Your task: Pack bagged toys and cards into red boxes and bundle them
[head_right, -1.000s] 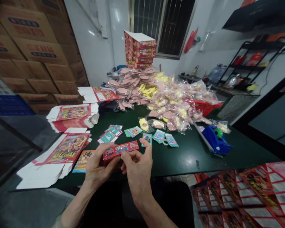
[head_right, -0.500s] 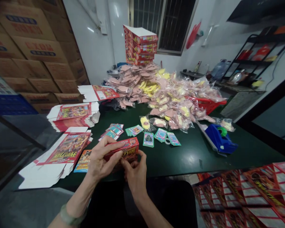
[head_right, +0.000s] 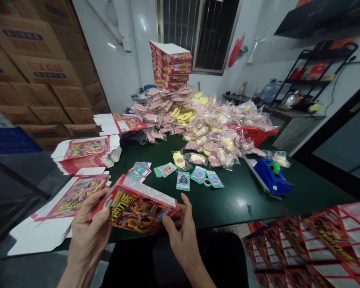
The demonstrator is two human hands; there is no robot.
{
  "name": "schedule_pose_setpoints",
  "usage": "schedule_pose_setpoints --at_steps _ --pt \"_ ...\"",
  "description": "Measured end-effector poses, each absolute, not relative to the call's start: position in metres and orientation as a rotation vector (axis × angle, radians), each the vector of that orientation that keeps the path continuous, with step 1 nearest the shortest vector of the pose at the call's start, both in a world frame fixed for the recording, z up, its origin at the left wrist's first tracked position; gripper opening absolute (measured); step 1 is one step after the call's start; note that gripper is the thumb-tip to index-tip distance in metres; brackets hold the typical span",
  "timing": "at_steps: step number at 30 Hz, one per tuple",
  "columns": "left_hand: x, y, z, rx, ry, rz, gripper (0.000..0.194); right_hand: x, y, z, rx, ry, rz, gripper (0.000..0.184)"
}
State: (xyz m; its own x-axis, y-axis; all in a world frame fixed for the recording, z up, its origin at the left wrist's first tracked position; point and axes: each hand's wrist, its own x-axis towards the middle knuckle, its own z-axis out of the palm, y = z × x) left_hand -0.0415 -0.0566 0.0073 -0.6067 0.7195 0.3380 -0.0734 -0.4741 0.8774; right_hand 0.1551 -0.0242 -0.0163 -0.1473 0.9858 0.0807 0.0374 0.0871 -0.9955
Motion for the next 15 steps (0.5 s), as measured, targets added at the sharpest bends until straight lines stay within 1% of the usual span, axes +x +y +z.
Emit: schedule_pose_setpoints --at_steps 3,6,8,9,12,13,15 --pt "-0.026 -0.058 -0.007 0.726 1.067 1.982 0.040 0.165 -0.017 0.007 -0.986 -1.370 1.242 0.044" --pt "-0.023 -0.055 -0.011 0.670 1.029 1.903 0.044 0.179 -0.002 0.021 -0.979 -1.453 1.318 0.034" --pt "-0.028 -0.052 -0.009 0.636 1.052 1.933 0.044 0.188 0.006 0.022 -1.000 -1.606 1.381 0.027" --pt "-0.030 -0.051 -0.007 0.632 1.075 1.944 0.044 0.191 0.010 0.022 -1.007 -1.659 1.392 0.028" --pt "-0.030 -0.046 -0.002 0.691 1.183 1.867 0.042 0.197 0.013 0.017 -0.976 -1.667 1.407 0.043" --pt "-0.027 -0.044 -0.002 0.720 1.220 1.815 0.041 0.199 0.013 0.015 -0.958 -1.665 1.425 0.042" --pt "-0.021 -0.041 -0.002 0.791 1.267 1.710 0.041 0.207 0.013 0.011 -0.959 -1.685 1.445 0.033"
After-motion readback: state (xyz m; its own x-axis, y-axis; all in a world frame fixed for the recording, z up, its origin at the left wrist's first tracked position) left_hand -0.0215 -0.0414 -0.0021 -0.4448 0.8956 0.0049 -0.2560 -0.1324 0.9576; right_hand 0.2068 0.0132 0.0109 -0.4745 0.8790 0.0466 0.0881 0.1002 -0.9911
